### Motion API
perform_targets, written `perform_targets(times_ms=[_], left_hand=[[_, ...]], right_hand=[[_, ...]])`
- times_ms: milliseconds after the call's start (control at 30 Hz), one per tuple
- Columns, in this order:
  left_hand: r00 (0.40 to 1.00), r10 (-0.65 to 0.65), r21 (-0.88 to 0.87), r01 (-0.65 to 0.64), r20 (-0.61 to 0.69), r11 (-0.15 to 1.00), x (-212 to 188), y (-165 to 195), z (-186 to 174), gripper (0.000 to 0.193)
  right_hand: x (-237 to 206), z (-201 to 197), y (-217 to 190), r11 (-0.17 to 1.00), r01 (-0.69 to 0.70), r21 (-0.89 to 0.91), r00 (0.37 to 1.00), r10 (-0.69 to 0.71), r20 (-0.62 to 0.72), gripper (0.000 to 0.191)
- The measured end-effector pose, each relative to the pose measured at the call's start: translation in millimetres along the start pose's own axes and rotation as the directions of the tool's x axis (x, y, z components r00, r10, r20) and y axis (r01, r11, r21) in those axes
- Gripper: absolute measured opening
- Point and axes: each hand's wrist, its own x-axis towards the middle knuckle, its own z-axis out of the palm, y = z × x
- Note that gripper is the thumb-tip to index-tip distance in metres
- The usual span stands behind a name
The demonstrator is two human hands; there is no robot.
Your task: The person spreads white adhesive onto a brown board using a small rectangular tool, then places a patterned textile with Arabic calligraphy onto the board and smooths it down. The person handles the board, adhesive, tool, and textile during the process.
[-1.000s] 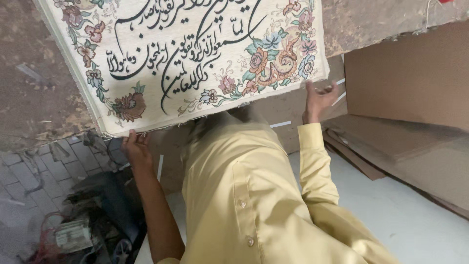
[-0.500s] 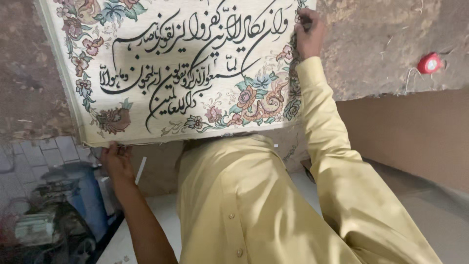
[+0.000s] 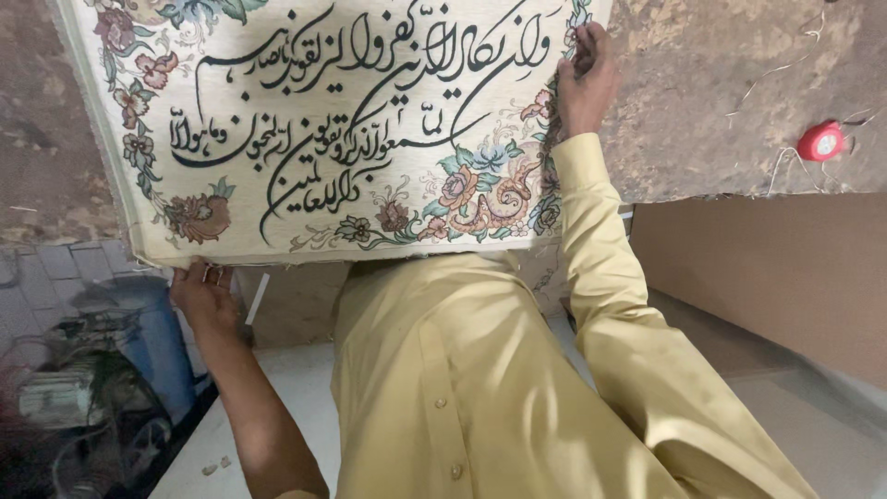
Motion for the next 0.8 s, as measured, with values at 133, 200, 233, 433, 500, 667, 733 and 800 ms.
perform_targets(times_ms=[133, 200, 233, 433, 500, 667, 733, 800], left_hand=[[0.998, 0.028, -0.039, -0.025, 0.060, 0.999, 1.0, -1.0, -1.2, 0.031], [0.999, -0.020, -0.027, 0.020, -0.030, 0.999, 0.5, -1.7, -1.0, 0.031], [0.996, -0.043, -0.025, 0.041, -0.076, 0.999, -0.4, -1.4, 0.2, 0.031], [1.000, 0.011, -0.021, -0.011, -0.030, 1.000, -6.1, 0.3, 5.9, 0.032], [0.999, 0.020, 0.011, -0.020, -0.026, 1.000, -6.7, 0.1, 5.8, 0.028], [0.999, 0.029, 0.047, -0.027, -0.033, 0.999, -11.6, 2.0, 8.0, 0.022], [0.998, 0.039, 0.046, -0.037, -0.054, 0.998, -15.5, 3.2, 10.6, 0.022], [0.998, 0.026, 0.025, -0.025, -0.060, 0.999, -16.8, 7.0, 13.4, 0.022]], right_hand=[[3.4, -2.1, -4.2, 0.961, 0.201, -0.189, 0.979, -0.190, 0.074, 0.073], [6.7, -3.2, -8.0, 0.911, 0.298, -0.284, 0.954, -0.276, 0.116, 0.082], [8.5, -3.2, -9.7, 0.902, 0.313, -0.298, 0.949, -0.288, 0.126, 0.085], [22.9, -3.3, -11.0, 0.874, 0.237, -0.424, 0.962, -0.151, 0.226, 0.095], [26.2, -5.9, -9.4, 0.870, 0.256, -0.421, 0.954, -0.156, 0.257, 0.093], [26.2, -11.1, -10.1, 0.859, 0.211, -0.466, 0.947, -0.062, 0.314, 0.096], [26.0, -12.7, -12.1, 0.895, 0.210, -0.393, 0.936, -0.068, 0.345, 0.097], [27.4, -14.0, -14.9, 0.904, 0.250, -0.347, 0.926, -0.119, 0.357, 0.098]])
